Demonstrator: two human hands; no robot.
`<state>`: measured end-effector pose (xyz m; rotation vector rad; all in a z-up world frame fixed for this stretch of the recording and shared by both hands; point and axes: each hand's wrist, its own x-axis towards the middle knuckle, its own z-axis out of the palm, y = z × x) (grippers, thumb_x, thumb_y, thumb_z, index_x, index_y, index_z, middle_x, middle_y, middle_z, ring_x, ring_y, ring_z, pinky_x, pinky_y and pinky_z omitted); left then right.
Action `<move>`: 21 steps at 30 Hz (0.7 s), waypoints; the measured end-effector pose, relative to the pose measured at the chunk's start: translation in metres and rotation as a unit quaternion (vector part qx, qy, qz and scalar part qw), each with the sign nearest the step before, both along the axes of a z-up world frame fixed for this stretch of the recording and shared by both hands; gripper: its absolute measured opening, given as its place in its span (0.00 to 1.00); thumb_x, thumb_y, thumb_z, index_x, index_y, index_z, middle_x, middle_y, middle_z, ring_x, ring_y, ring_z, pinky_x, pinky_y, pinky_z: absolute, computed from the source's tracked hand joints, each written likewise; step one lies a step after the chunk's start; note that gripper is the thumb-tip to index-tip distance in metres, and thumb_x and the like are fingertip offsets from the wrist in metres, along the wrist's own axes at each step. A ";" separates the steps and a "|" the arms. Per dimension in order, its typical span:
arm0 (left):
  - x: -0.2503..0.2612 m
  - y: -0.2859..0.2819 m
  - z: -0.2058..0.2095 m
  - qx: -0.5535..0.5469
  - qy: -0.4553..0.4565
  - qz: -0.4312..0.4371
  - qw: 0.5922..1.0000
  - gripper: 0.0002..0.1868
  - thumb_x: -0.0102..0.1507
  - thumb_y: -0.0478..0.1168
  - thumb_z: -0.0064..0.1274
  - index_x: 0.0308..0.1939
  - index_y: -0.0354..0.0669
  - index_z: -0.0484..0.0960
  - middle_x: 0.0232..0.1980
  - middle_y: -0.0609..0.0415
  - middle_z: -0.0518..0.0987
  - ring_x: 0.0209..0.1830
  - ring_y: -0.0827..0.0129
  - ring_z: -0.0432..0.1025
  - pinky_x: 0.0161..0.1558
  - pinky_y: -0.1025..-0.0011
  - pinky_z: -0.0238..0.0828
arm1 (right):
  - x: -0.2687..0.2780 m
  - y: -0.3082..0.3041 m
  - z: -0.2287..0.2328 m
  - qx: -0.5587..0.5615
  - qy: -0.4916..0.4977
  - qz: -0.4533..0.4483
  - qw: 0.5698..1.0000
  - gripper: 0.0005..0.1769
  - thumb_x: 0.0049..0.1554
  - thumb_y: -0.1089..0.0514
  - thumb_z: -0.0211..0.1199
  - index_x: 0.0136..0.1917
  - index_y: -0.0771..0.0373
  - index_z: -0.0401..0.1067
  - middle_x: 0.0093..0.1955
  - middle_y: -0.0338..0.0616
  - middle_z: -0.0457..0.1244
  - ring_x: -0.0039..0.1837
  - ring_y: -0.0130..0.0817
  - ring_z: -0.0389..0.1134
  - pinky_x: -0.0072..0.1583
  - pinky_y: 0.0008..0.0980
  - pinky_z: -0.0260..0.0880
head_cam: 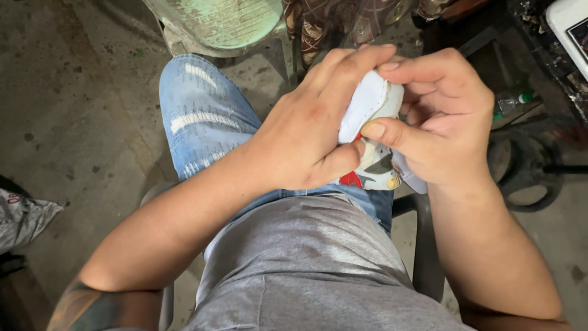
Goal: Using a knife to scrape and prepare the sole of a sneaker for repair or customization.
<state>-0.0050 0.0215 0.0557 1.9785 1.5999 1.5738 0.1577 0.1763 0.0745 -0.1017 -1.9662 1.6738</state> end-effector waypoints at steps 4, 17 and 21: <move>-0.004 -0.003 0.000 -0.003 -0.004 -0.012 1.000 0.43 0.59 0.36 0.54 0.76 0.41 0.51 0.69 0.41 0.65 0.70 0.47 0.65 0.69 0.60 0.71 | -0.003 -0.002 0.001 -0.029 0.002 0.004 1.000 0.23 0.57 0.67 0.76 0.62 0.65 0.69 0.61 0.46 0.68 0.59 0.26 0.71 0.60 0.24 0.75; -0.018 0.006 0.000 -0.026 -0.050 -0.031 0.998 0.45 0.60 0.38 0.55 0.78 0.40 0.50 0.68 0.43 0.67 0.69 0.51 0.69 0.70 0.64 0.72 | -0.009 0.002 0.024 -0.021 -0.041 0.047 0.998 0.30 0.59 0.65 0.77 0.69 0.66 0.63 0.66 0.48 0.65 0.66 0.30 0.67 0.68 0.31 0.71; -0.039 0.012 -0.012 0.002 -0.058 -0.044 0.997 0.44 0.64 0.36 0.54 0.79 0.40 0.46 0.75 0.41 0.62 0.80 0.53 0.60 0.81 0.64 0.57 | 0.008 -0.001 0.048 0.072 -0.125 -0.054 0.988 0.52 0.51 0.58 0.76 0.79 0.61 0.49 0.81 0.46 0.55 0.78 0.33 0.58 0.82 0.41 0.64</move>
